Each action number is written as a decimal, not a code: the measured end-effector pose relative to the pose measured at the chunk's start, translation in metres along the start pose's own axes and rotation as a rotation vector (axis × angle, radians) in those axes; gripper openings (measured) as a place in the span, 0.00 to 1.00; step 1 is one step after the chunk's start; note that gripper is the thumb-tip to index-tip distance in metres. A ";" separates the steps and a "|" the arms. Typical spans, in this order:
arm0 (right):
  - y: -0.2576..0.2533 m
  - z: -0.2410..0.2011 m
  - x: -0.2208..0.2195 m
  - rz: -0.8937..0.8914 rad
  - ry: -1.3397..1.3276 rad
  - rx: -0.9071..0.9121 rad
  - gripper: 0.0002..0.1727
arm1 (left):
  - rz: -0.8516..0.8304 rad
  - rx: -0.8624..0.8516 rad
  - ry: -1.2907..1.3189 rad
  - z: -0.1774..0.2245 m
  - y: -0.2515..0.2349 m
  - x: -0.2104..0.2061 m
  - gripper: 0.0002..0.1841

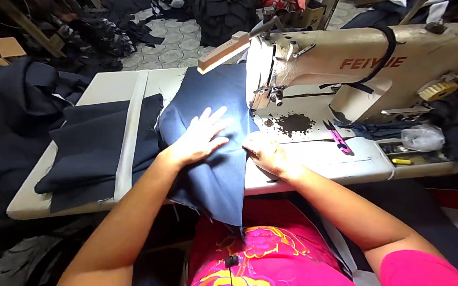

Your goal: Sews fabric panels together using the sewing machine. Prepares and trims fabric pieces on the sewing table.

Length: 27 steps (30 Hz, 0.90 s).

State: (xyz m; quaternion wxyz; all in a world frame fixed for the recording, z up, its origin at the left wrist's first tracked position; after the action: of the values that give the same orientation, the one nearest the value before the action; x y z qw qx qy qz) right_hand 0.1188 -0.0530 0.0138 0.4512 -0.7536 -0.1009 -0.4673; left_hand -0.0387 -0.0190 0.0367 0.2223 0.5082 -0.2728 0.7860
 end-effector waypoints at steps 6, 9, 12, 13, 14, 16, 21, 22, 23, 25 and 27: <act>0.028 0.019 0.024 0.012 0.137 -0.201 0.06 | -0.291 0.762 -0.257 0.033 0.050 -0.047 0.46; 0.033 0.018 0.030 -0.004 0.111 -0.222 0.08 | -0.348 0.838 -0.250 0.042 0.060 -0.048 0.48; 0.032 0.018 0.027 -0.035 0.105 -0.241 0.10 | -0.274 0.780 -0.238 0.034 0.057 -0.049 0.45; 0.032 0.018 0.027 -0.042 0.099 -0.249 0.10 | -0.262 0.766 -0.240 0.032 0.057 -0.049 0.45; 0.032 0.018 0.028 -0.042 0.101 -0.253 0.10 | -0.265 0.759 -0.245 0.031 0.056 -0.049 0.45; 0.033 0.016 0.030 -0.033 0.102 -0.263 0.12 | -0.293 0.755 -0.251 0.031 0.053 -0.048 0.45; 0.030 0.009 0.014 -0.146 0.058 -0.189 0.26 | -0.363 0.732 -0.257 0.029 0.047 -0.046 0.45; 0.029 0.007 0.010 -0.134 0.059 -0.150 0.25 | -0.388 0.710 -0.272 0.031 0.044 -0.045 0.44; 0.029 0.007 0.006 -0.118 0.058 -0.123 0.23 | -0.389 0.652 -0.298 0.036 0.038 -0.042 0.42; 0.028 0.007 0.003 -0.093 0.065 -0.109 0.18 | -0.256 0.410 -0.344 0.063 0.015 -0.028 0.27; 0.027 0.005 0.010 -0.110 0.032 -0.188 0.11 | -0.067 0.132 -0.272 0.109 -0.019 -0.014 0.11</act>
State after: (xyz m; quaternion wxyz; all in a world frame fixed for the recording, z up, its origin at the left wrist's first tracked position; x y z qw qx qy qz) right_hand 0.1424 -0.0674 0.0053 0.3537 -0.7783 -0.0907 -0.5107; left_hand 0.0521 -0.0769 0.0641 0.1757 0.6322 -0.2311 0.7184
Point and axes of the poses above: each hand's wrist, its own y-axis away from the middle knuckle, its own x-axis out of the back of the hand, z = x × y, the point moved 8 cm from there along -y, towards the middle knuckle, and after that the axes turned 1 degree about z, right-handed, at the moved point
